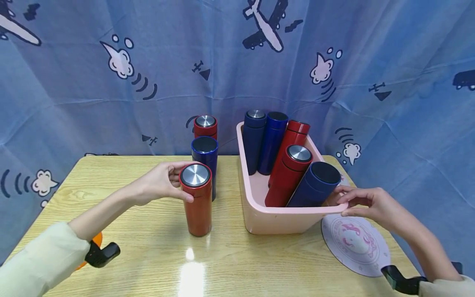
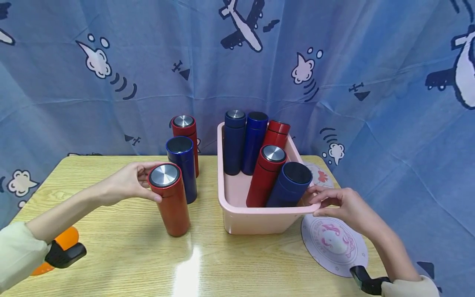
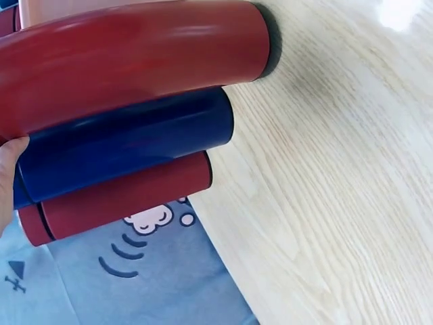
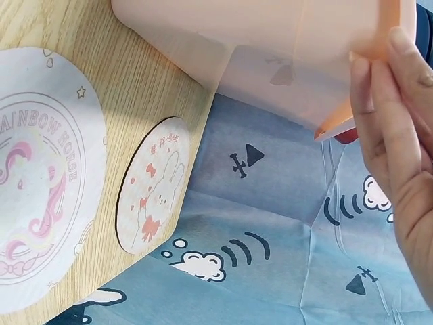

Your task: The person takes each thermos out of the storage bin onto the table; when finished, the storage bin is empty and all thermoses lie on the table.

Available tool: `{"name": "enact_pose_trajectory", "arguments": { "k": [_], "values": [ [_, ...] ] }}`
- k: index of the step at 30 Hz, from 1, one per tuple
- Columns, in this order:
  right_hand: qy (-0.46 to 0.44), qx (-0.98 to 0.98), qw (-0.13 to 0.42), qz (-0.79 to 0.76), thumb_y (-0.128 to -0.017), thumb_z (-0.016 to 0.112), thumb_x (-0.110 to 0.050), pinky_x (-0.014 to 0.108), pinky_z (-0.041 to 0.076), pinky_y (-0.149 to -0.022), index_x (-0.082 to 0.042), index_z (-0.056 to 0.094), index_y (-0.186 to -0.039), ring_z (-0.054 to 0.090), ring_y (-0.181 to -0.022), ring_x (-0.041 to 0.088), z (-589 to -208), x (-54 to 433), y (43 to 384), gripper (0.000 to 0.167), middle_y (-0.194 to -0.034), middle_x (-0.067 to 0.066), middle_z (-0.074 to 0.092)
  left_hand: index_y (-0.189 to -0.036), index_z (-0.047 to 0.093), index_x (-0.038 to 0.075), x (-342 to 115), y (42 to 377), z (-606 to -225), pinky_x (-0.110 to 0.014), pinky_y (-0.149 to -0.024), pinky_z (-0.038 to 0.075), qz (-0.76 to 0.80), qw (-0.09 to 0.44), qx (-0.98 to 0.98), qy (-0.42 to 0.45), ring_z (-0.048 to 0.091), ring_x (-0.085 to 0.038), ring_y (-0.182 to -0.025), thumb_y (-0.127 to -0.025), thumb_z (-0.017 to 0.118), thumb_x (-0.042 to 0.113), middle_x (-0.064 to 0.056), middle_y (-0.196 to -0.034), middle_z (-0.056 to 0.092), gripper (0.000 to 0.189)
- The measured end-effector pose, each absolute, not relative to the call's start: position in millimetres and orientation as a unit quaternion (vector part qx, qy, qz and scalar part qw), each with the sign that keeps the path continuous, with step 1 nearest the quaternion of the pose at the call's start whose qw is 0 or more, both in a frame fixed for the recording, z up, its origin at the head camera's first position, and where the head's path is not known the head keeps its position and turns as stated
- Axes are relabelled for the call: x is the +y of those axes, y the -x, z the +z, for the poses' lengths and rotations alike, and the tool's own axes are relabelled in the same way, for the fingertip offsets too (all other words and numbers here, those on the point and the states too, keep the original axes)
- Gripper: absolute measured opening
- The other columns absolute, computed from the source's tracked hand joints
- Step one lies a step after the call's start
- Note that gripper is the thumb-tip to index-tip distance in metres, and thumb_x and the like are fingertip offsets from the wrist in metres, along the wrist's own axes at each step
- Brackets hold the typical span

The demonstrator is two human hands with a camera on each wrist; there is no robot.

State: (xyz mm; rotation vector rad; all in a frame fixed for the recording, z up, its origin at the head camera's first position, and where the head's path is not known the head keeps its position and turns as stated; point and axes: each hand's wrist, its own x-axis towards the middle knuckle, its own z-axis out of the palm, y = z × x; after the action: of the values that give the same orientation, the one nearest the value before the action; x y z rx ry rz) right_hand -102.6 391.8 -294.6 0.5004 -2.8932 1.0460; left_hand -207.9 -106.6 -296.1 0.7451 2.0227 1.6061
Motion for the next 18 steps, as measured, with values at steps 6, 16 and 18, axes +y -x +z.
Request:
{"name": "enact_pose_trajectory", "arguments": {
  "k": [6,16,18],
  "values": [
    [-0.153,-0.930,0.008,0.335,-0.077,0.075,0.004,0.020,0.055,-0.060,0.005,0.070,-0.094,0.060,-0.073,0.003,-295,392,102,0.018,-0.089,-0.015,0.065,-0.143,0.039,-0.003,-100,217,-297,-0.032,-0.094,0.050,0.588,0.217,0.729,-0.277,0.058,-0.028,-0.116,-0.069,0.084,0.001,-0.021,-0.130,0.055,0.087],
    [-0.150,-0.927,0.007,0.345,-0.077,0.075,0.004,0.020,0.055,-0.059,0.005,0.070,-0.095,0.060,-0.073,0.004,-294,391,102,0.018,-0.089,-0.016,0.065,-0.143,0.038,-0.002,-95,224,-302,-0.032,-0.092,0.051,0.598,0.234,0.714,-0.280,0.060,-0.024,-0.112,-0.070,0.083,0.001,-0.019,-0.128,0.057,0.086],
    [-0.148,-0.928,0.006,0.343,-0.077,0.075,0.004,0.021,0.055,-0.059,0.006,0.070,-0.095,0.060,-0.072,0.004,-294,391,101,0.019,-0.089,-0.016,0.065,-0.143,0.039,-0.002,-94,225,-304,-0.031,-0.092,0.051,0.598,0.234,0.714,-0.279,0.060,-0.024,-0.112,-0.069,0.084,0.002,-0.018,-0.128,0.057,0.086]
  ]
}}
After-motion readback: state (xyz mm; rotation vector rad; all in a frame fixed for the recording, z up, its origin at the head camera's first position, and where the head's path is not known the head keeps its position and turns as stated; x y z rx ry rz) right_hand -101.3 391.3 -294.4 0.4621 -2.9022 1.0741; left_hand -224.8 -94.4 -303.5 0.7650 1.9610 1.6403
